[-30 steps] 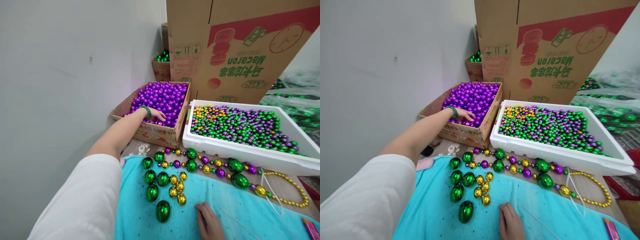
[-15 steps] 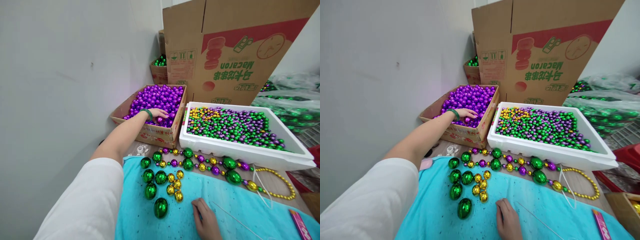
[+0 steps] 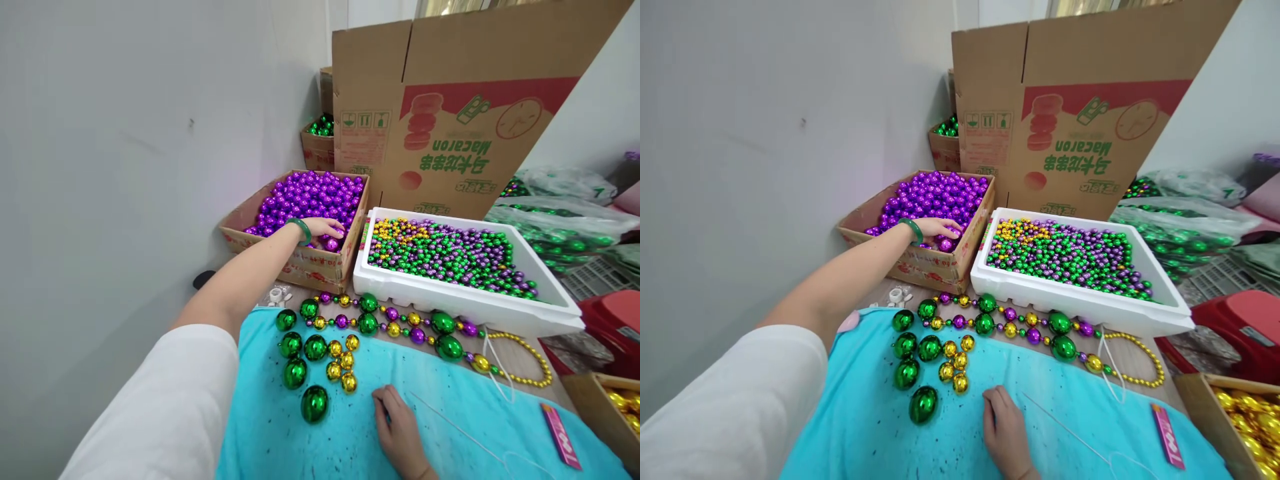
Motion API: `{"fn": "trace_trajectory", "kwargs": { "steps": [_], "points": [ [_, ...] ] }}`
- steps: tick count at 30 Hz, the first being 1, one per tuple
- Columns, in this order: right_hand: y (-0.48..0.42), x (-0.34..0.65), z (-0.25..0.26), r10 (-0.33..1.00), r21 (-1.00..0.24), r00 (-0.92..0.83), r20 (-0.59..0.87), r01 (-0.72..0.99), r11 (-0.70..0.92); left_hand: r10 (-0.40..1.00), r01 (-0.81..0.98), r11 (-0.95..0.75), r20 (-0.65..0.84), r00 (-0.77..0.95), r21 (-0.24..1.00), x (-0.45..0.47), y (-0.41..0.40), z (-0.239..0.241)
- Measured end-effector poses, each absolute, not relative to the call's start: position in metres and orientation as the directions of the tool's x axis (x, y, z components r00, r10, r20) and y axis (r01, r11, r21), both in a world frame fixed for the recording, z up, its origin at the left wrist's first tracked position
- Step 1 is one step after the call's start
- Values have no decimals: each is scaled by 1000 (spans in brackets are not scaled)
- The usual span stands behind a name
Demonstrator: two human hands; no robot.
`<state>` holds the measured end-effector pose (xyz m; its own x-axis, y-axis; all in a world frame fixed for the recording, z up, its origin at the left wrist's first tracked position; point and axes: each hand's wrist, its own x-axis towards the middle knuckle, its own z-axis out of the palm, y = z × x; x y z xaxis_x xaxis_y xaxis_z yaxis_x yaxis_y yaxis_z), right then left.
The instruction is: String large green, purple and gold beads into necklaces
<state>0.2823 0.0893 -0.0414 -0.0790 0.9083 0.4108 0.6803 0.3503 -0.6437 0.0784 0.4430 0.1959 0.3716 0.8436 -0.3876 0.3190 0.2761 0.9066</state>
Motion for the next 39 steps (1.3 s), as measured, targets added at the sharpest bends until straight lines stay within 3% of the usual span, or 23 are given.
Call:
{"fn": "trace_trajectory", "kwargs": {
  "steps": [7,11,17,20,23,25,27,29,30,33,39],
  "points": [
    [91,282,-39,909,-634,-88,408,689,351,948,258,165,-225,223,952,96,430,186],
    [91,280,-39,912,-625,-97,398,699,347,960,177,184,-216,179,967,97,431,182],
    [84,281,-37,905,-628,-111,411,685,369,978,-73,180,-170,123,981,79,445,188],
    [103,289,0,850,-582,-176,496,659,476,996,-245,90,-90,13,965,57,448,187],
    [164,289,80,758,-429,-257,600,696,576,997,-350,31,-54,-56,936,42,447,182],
    [227,277,141,739,-287,-337,584,766,575,998,-429,29,-49,-35,903,39,445,179],
    [297,255,190,771,-147,-413,485,830,538,998,-531,55,-56,16,846,39,444,179],
    [359,227,219,839,-34,-468,278,868,496,997,-607,79,-62,49,791,39,444,180],
    [384,213,224,879,11,-458,130,888,461,997,-625,83,-64,53,776,39,444,182],
    [434,181,215,906,43,-418,-62,906,421,997,-644,82,-68,46,761,36,444,184],
    [457,169,180,949,107,-279,-147,949,295,996,-690,77,-28,82,719,33,446,180]
  ]
}}
